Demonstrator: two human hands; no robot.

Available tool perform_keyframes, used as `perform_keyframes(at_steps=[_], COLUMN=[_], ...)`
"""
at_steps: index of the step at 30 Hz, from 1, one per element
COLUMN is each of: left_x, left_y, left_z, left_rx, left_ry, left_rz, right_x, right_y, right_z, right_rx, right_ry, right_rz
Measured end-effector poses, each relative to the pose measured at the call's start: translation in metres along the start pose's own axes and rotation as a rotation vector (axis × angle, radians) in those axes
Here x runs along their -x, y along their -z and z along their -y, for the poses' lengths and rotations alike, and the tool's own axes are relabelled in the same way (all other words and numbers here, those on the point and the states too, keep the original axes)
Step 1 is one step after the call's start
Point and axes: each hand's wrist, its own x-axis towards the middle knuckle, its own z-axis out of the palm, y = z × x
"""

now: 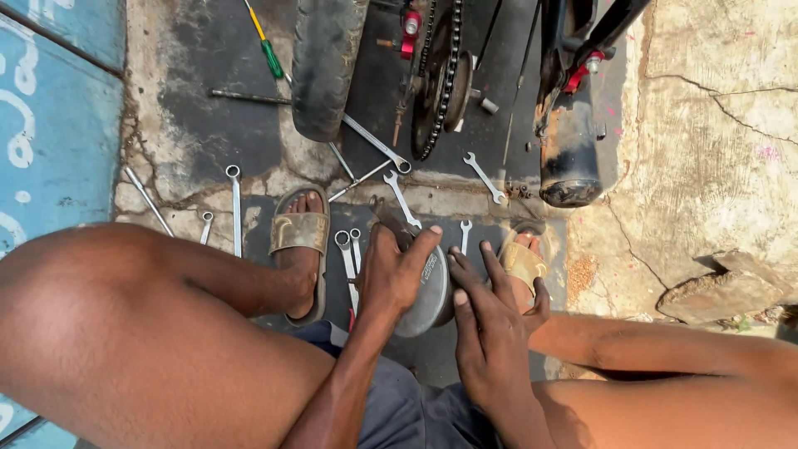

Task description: Servicing and reassembling a motorcycle drum brake assembly.

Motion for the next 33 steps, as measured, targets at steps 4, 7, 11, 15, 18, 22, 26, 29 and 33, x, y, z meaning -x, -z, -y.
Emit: perform_keyframes(at_steps=[4,7,11,15,18,22,26,29,33], left_x=[0.005,0.000,-0.001,-0.001,-0.002,0.000,-0.006,-0.003,-0.002], left_y=[0.003,0.003,-0.002,-0.010,-0.010,-0.014,-0.014,-0.009,-0.014], left_z=[-0.026,-0.018,-0.009,-0.010,-0.003,-0.004,-0.001,-0.004,0.006], left_rx=[-0.049,-0.170,-0.173,-0.142,-0.207,-0.217,-0.135,0.045,0.133], left_ry=[0.470,0.441,0.421,0.488,0.313,0.446,0.440,0.543,0.554], left_rz=[0.249,0.151,0.191,0.237,0.179,0.260,0.177,0.216,0.185], right_x=[0.010,-0.003,-0.002,-0.007,-0.002,0.008,0.001,0.004,-0.010], right_y=[0.004,-0.003,-0.010,-0.001,-0.004,-0.005,-0.012,-0.007,-0.005], right_z=[-0.004,-0.007,-0.026,-0.016,-0.023,-0.022,-0.027,-0.021,-0.004], right_rx=[-0.109,-0.058,-0.109,-0.075,-0.013,-0.059,-0.093,-0.106,0.054], right_ry=[-0.039,-0.116,-0.071,-0.098,-0.115,-0.202,-0.162,-0.185,-0.145], right_rz=[0.097,0.099,0.103,0.132,0.112,0.163,0.107,0.129,0.100])
